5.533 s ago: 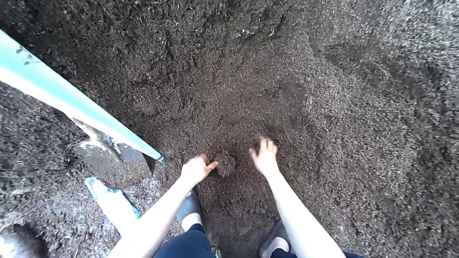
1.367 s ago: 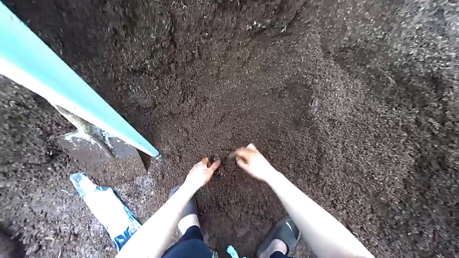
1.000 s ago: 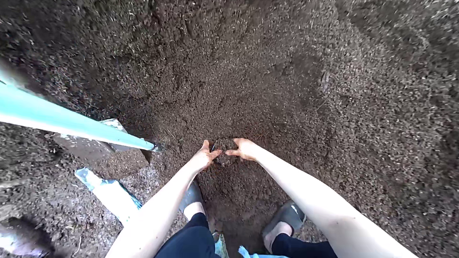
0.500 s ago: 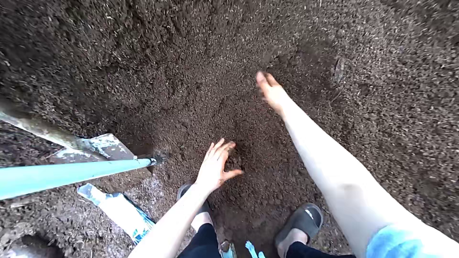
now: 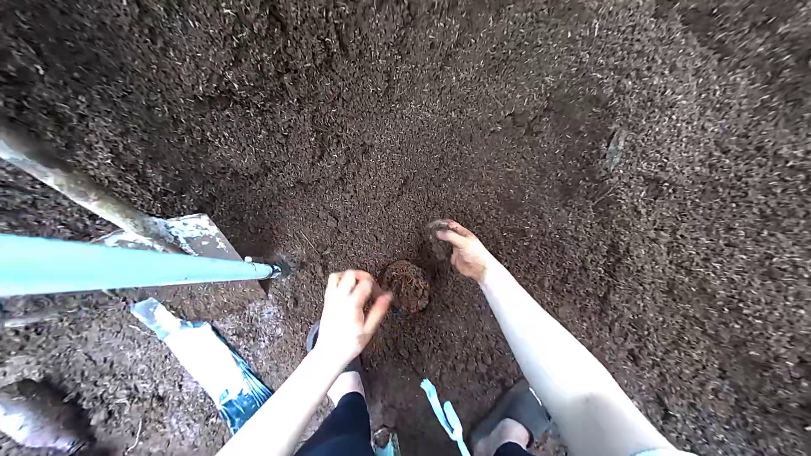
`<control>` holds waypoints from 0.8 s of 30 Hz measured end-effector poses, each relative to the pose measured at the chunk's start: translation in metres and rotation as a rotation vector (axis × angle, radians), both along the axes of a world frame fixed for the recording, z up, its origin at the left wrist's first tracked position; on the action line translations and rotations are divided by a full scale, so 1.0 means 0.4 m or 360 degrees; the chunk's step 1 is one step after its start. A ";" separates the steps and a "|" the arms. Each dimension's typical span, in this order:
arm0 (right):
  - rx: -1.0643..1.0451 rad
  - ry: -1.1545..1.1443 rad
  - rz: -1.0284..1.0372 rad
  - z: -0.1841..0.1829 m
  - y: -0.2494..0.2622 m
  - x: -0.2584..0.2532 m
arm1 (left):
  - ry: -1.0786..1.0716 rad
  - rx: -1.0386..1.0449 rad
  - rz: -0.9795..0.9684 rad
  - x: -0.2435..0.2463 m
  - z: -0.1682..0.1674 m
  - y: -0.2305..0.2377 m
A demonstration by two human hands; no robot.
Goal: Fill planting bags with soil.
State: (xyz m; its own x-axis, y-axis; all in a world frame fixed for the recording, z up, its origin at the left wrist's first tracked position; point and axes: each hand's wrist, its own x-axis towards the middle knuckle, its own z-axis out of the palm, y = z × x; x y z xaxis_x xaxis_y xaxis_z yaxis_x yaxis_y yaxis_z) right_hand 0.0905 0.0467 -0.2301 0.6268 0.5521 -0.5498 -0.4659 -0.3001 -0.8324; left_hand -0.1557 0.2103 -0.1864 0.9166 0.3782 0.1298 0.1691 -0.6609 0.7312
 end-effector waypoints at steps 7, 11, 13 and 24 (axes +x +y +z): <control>0.0305 -0.0242 0.0136 0.185 0.041 -0.173 | 0.1311 -0.0727 -0.0009 0.034 0.042 0.007; 0.0127 -0.1201 0.0496 0.231 0.078 -0.174 | 0.1294 -0.0714 -0.0090 0.050 0.040 -0.009; -0.0087 -0.1841 0.0572 0.227 0.119 -0.166 | 0.1232 -0.0726 -0.0098 0.051 0.048 -0.015; -0.1525 -0.1325 0.1399 0.243 0.102 -0.119 | 0.1328 -0.0730 -0.0049 0.044 0.020 0.046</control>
State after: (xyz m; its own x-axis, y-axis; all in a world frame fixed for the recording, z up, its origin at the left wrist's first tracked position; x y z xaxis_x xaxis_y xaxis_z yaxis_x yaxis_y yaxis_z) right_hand 0.0429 0.0876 -0.1329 0.6028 0.5552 -0.5730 0.6208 -0.7775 -0.1003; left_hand -0.1383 0.2288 -0.1786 0.6571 0.2039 -0.7257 0.7408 -0.3527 0.5717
